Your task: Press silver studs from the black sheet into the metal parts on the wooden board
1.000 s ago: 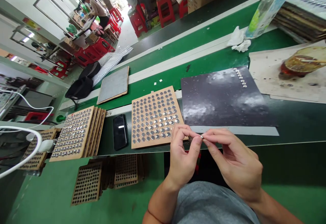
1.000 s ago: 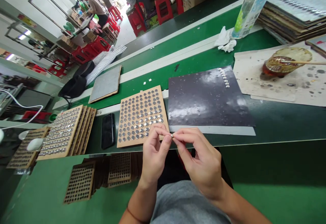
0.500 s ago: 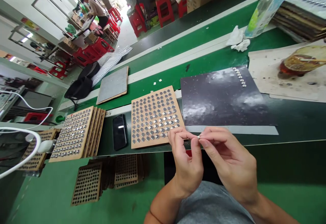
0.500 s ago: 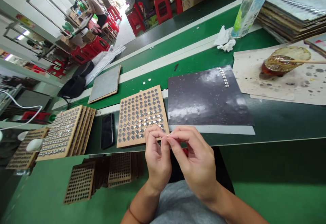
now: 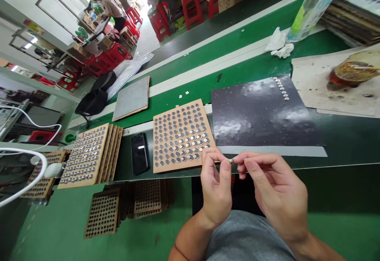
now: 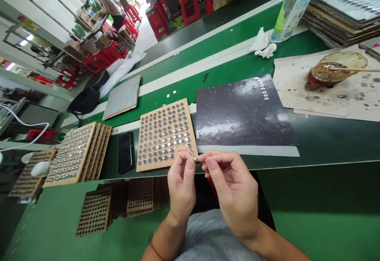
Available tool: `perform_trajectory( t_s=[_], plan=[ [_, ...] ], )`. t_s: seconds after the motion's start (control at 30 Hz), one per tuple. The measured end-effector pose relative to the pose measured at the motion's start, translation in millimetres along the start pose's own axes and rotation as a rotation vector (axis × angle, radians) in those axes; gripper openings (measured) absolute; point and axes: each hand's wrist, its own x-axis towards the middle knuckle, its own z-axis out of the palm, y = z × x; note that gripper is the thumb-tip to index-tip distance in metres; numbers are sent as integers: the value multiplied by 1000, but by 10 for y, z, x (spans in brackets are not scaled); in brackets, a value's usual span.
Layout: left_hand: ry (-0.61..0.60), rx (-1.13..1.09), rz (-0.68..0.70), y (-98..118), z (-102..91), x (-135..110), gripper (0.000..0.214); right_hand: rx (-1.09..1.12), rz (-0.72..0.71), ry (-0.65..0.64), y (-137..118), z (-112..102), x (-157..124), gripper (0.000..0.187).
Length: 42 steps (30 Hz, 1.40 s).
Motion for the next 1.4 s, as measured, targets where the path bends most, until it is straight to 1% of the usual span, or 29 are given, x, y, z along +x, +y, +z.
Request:
perform_trajectory(
  t_s=[0.17, 0.43, 0.57, 0.63, 0.7, 0.8, 0.9, 0.97, 1.07, 1.1, 1.13, 1.2, 1.27, 1.33, 1.4],
  plan=[
    [-19, 8, 39, -6, -8, -5, 24, 18, 1, 0, 21, -43, -7, 15],
    [-30, 12, 89, -25, -14, -27, 20, -40, -23, -12, 13, -49, 17, 17],
    [-7, 21, 113, -30, -9, -29, 21, 27, 23, -12, 51, -89, 9, 14],
    [11, 34, 120, -26, -2, -20, 23, 82, 53, -44, 72, -107, 7, 14],
    [16, 40, 130, -20, 4, -9, 24, 102, 69, -106, 81, -108, 8, 13],
    [10, 31, 146, -17, 3, 3, 22, 58, 61, -166, 70, -79, 19, 8],
    [-4, 23, 130, -23, -10, 2, 22, 26, 49, -189, 54, -62, 48, 13],
    [-25, 2, 98, -26, -15, 0, 23, 68, 107, -224, 51, -74, 75, 17],
    [-55, -72, 39, -28, -7, 4, 24, 204, 265, -275, 47, -111, 105, 22],
    [-56, -92, 27, -30, -1, 7, 25, 231, 292, -284, 44, -123, 105, 23],
    [-54, -100, 19, -31, 5, 10, 25, 236, 283, -282, 39, -133, 99, 23],
    [-40, -77, 23, -34, 14, 13, 26, 162, 173, -247, 28, -143, 71, 20],
    [-23, -23, 41, -35, 19, 8, 25, -5, 13, -195, 22, -136, 32, 12],
    [6, 25, 61, -31, 24, -3, 25, -187, -119, -157, 24, -117, 0, 3],
    [45, 55, 73, -23, 29, -15, 25, -305, -197, -146, 33, -97, -19, 7]
  ],
)
